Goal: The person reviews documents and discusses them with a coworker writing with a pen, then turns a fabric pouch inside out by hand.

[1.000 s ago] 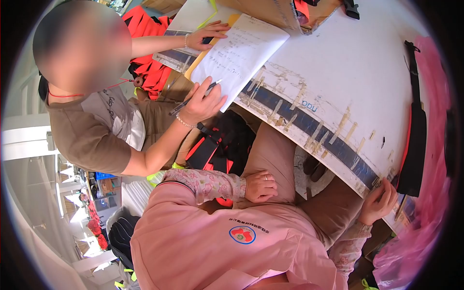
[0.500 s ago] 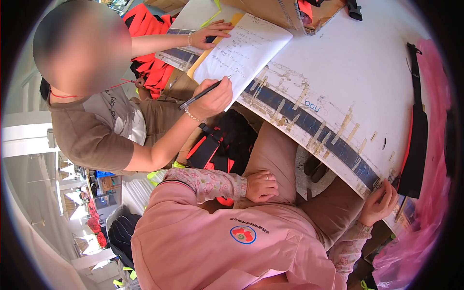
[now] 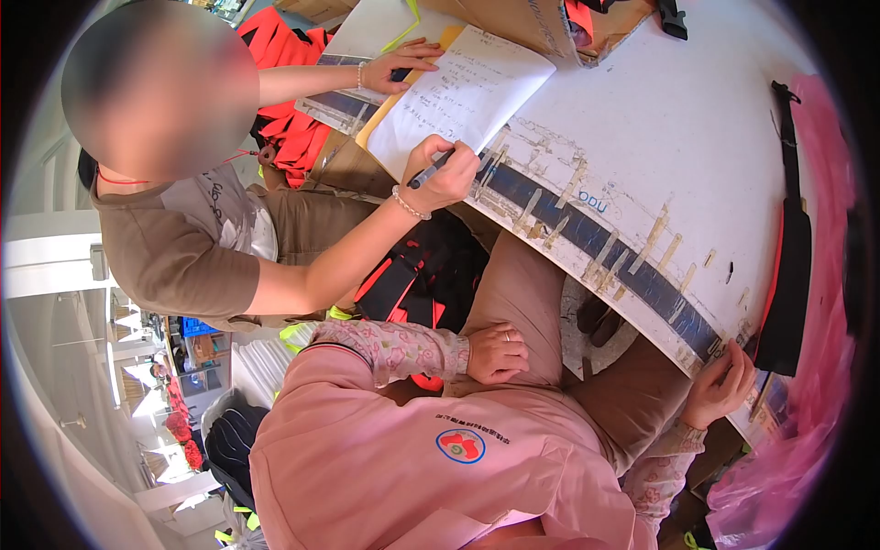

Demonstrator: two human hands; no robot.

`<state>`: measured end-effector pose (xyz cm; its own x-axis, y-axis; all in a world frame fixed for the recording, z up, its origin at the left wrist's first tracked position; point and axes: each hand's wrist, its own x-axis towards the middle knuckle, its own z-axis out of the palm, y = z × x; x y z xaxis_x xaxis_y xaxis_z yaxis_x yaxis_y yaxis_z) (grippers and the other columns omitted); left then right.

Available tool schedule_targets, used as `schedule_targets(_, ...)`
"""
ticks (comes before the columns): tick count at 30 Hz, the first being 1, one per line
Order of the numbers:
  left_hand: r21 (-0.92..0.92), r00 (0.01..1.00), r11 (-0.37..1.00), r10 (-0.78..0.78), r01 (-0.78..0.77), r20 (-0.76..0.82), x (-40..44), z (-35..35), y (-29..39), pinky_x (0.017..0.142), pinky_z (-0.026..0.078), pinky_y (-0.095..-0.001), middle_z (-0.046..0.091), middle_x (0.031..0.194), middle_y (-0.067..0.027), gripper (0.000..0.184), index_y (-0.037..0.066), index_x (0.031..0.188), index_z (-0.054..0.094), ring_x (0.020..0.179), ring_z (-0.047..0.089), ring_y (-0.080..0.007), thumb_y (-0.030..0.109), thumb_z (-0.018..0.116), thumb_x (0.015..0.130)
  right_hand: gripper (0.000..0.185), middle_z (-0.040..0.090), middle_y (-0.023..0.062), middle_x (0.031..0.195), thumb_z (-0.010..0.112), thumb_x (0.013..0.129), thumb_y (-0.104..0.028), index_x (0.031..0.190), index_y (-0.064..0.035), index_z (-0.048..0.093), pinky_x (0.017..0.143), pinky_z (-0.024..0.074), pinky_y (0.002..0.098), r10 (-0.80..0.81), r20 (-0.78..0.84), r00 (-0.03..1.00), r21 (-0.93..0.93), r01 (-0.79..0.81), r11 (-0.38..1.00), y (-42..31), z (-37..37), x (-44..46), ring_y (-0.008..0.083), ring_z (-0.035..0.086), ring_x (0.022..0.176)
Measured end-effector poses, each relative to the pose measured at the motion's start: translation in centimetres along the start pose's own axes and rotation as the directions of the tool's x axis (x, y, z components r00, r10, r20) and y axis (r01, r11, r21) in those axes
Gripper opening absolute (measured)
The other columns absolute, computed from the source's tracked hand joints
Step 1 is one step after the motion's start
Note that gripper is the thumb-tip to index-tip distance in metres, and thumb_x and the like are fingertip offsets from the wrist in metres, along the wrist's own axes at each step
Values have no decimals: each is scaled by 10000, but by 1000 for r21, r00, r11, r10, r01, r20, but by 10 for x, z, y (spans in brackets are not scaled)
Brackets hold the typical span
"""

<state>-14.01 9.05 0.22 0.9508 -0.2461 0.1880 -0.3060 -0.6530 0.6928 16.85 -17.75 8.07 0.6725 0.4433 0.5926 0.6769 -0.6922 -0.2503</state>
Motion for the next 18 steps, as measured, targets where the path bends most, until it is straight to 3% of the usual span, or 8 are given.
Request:
schedule_targets(12, -13, 1000, 1000, -6, 6, -3, 1, 0, 0, 811, 431, -404, 579, 926, -33, 138, 120, 939, 661, 902, 557, -244, 142, 675, 803, 192, 662, 111, 922, 622, 862, 72, 1007, -30, 694, 721, 483, 397, 1, 2, 1000, 7, -1, 1000, 1, 0, -1, 291, 624, 803)
schedule_targets(18, 2, 1000, 1000, -3, 3, -6, 0, 0, 0, 788, 428, -392, 605, 951, -11, 206, 138, 972, 681, 898, 580, -215, 127, 682, 766, 193, 661, 112, 922, 617, 861, 76, 1005, -29, 693, 719, 481, 397, 7, 1, 1000, 8, -7, 1000, 0, 0, 0, 293, 623, 803)
